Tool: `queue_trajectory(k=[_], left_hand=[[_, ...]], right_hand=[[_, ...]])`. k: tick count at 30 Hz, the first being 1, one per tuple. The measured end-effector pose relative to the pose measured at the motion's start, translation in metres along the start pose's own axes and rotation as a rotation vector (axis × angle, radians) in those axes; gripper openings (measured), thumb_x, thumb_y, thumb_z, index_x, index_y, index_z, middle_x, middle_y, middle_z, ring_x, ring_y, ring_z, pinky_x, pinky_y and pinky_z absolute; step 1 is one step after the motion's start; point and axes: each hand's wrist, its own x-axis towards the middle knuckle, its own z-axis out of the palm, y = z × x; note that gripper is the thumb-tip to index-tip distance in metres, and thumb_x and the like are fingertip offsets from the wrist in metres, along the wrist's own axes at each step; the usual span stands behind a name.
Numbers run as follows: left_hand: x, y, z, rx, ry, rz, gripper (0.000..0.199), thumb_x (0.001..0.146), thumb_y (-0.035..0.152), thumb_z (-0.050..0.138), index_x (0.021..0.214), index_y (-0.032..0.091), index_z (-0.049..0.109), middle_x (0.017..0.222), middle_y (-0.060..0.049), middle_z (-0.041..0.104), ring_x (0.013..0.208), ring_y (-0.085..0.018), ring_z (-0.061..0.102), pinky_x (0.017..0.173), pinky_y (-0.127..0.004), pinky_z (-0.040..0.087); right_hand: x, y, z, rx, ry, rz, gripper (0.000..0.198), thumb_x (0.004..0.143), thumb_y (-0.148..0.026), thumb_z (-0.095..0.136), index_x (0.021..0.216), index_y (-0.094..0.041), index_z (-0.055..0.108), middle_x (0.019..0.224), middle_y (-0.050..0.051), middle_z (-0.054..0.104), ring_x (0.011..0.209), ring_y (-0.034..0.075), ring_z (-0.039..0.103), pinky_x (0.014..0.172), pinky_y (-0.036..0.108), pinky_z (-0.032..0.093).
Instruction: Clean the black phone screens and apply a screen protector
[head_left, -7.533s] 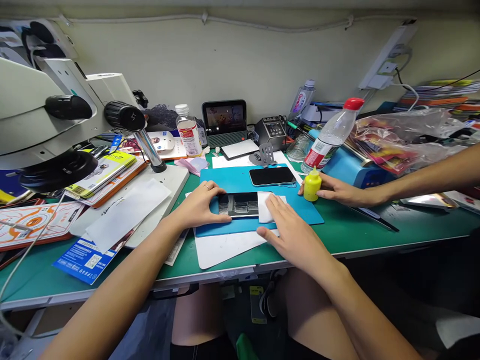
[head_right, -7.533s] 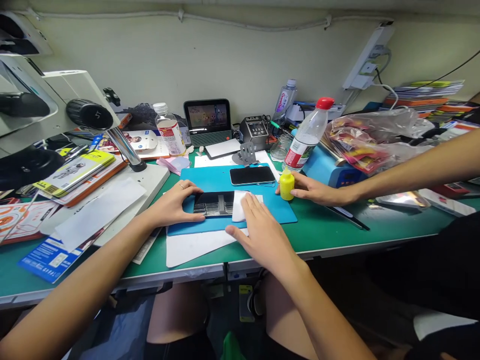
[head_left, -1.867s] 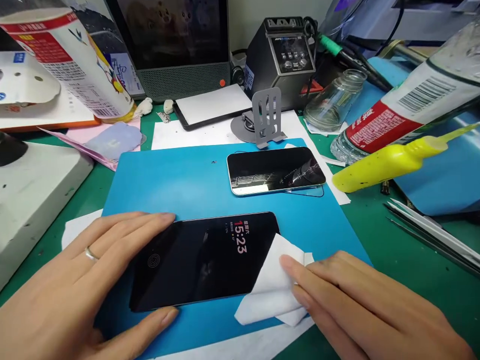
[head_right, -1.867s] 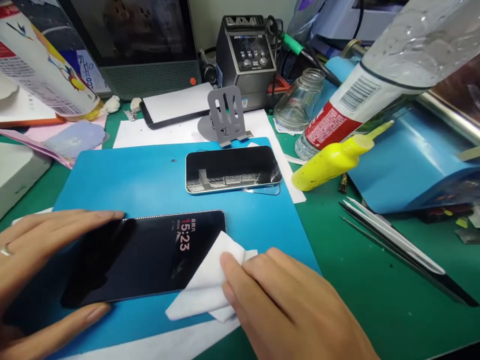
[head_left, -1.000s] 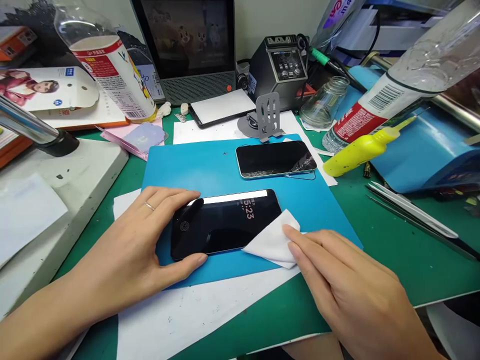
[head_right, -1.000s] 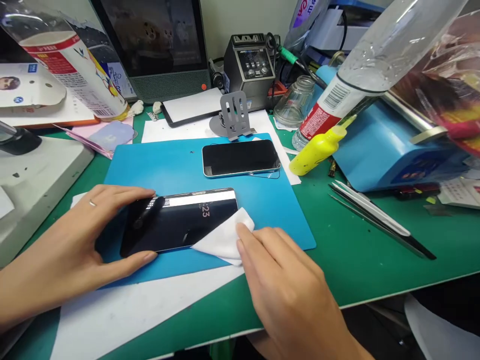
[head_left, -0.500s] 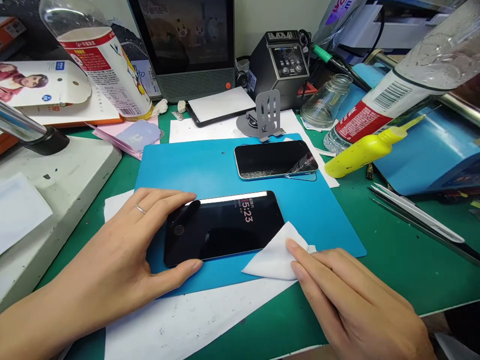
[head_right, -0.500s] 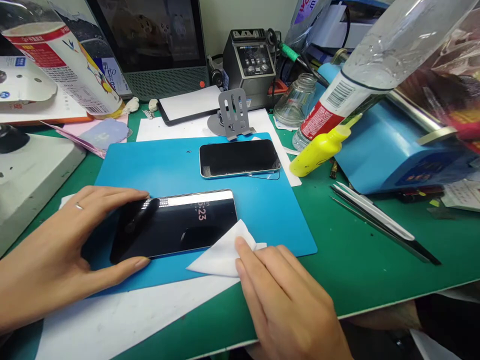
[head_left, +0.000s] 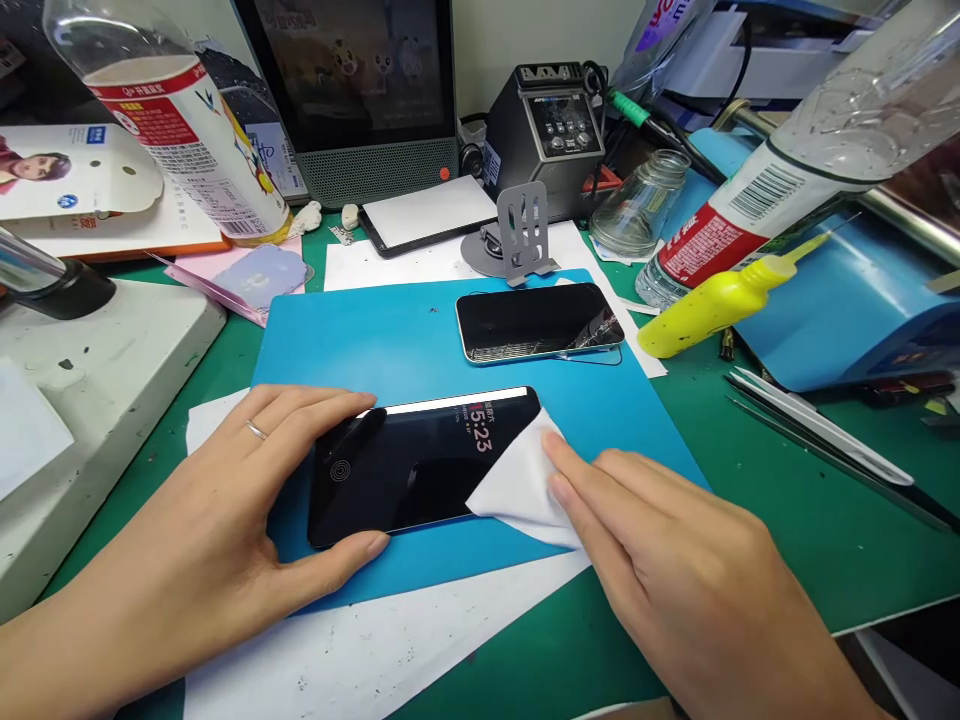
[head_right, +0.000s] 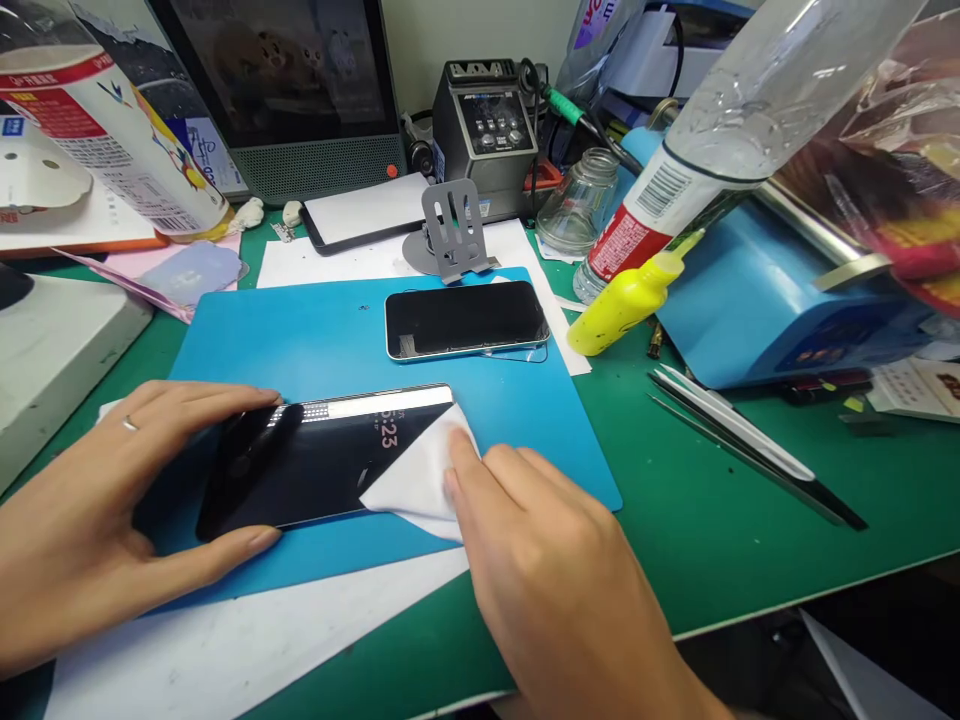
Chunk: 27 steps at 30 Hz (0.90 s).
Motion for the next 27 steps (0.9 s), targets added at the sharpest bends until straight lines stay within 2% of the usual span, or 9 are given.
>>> queue_trajectory(k=[6,10,13,15,18,19,21,24,27], left_hand=[[0.002,0.002,-0.002,-0.034,-0.001,-0.001,0.067,0.084,0.059,0.068,0.142,0.036,0.044,0.13,-0.004,0.061,0.114,-0.034,0.058,0.088,-0.049,0.057],[0.005,0.003,-0.003,-0.042,0.019,0.041,0.066,0.086,0.057,0.068,0.143,0.034,0.044,0.127,-0.006,0.062,0.112,-0.032,0.059,0.087,-0.045,0.055],[0.008,0.004,-0.006,-0.054,0.007,0.067,0.067,0.086,0.055,0.069,0.142,0.03,0.043,0.128,-0.007,0.063,0.113,-0.031,0.058,0.09,-0.044,0.052],[0.009,0.005,-0.01,-0.074,-0.016,0.079,0.069,0.085,0.056,0.07,0.141,0.026,0.044,0.129,-0.009,0.063,0.114,-0.032,0.057,0.091,-0.044,0.05],[0.01,0.005,-0.014,-0.21,-0.009,0.034,0.056,0.095,0.052,0.052,0.141,0.022,0.045,0.129,-0.009,0.063,0.115,-0.031,0.055,0.094,-0.045,0.047],[0.01,0.003,-0.015,-0.28,0.029,0.001,0.048,0.099,0.045,0.041,0.14,0.021,0.047,0.128,-0.008,0.063,0.115,-0.03,0.055,0.097,-0.045,0.045],[0.011,0.0,-0.014,-0.404,0.165,-0.066,0.044,0.098,0.032,0.028,0.133,0.02,0.052,0.123,-0.008,0.063,0.113,-0.028,0.054,0.098,-0.046,0.043],[0.012,-0.006,-0.01,-0.507,0.378,-0.112,0.04,0.09,0.022,0.029,0.118,0.02,0.058,0.111,-0.008,0.064,0.103,-0.027,0.053,0.091,-0.045,0.042],[0.015,-0.008,-0.009,-0.556,0.458,-0.134,0.033,0.085,0.02,0.032,0.106,0.021,0.057,0.099,-0.007,0.061,0.096,-0.026,0.051,0.085,-0.044,0.041]], right_hand=[[-0.013,-0.004,-0.001,-0.023,0.015,-0.067,0.036,0.101,-0.009,0.039,0.125,-0.005,0.066,0.074,0.005,0.061,0.065,0.016,0.055,0.06,0.032,0.044],[0.009,-0.002,0.001,-0.092,-0.016,-0.033,0.029,0.103,-0.017,0.046,0.118,-0.01,0.07,0.074,0.003,0.061,0.067,0.016,0.057,0.06,0.033,0.042],[0.029,0.0,0.002,-0.139,-0.036,-0.019,0.032,0.106,-0.024,0.043,0.12,-0.012,0.07,0.076,0.004,0.062,0.07,0.017,0.059,0.06,0.032,0.044],[0.036,-0.001,0.003,-0.177,-0.003,0.002,0.035,0.106,-0.029,0.044,0.121,-0.013,0.07,0.092,0.01,0.067,0.085,0.022,0.063,0.066,0.033,0.049],[0.03,-0.008,0.006,-0.209,0.048,-0.03,0.041,0.105,-0.034,0.044,0.125,-0.008,0.068,0.13,0.019,0.062,0.124,0.036,0.054,0.095,0.046,0.051],[0.026,-0.012,0.007,-0.215,0.047,-0.06,0.046,0.106,-0.037,0.043,0.128,-0.005,0.066,0.138,0.021,0.058,0.133,0.039,0.048,0.103,0.051,0.047],[0.016,-0.02,0.008,-0.224,0.019,-0.102,0.057,0.106,-0.045,0.038,0.134,0.0,0.061,0.144,0.022,0.055,0.141,0.041,0.041,0.108,0.055,0.044],[0.008,-0.033,0.01,-0.257,-0.014,-0.116,0.075,0.105,-0.058,0.028,0.142,0.002,0.053,0.149,0.023,0.052,0.144,0.043,0.038,0.107,0.06,0.043],[0.016,-0.047,0.013,-0.272,-0.047,-0.131,0.084,0.103,-0.064,0.023,0.146,0.003,0.049,0.154,0.021,0.047,0.148,0.044,0.032,0.11,0.065,0.039]])
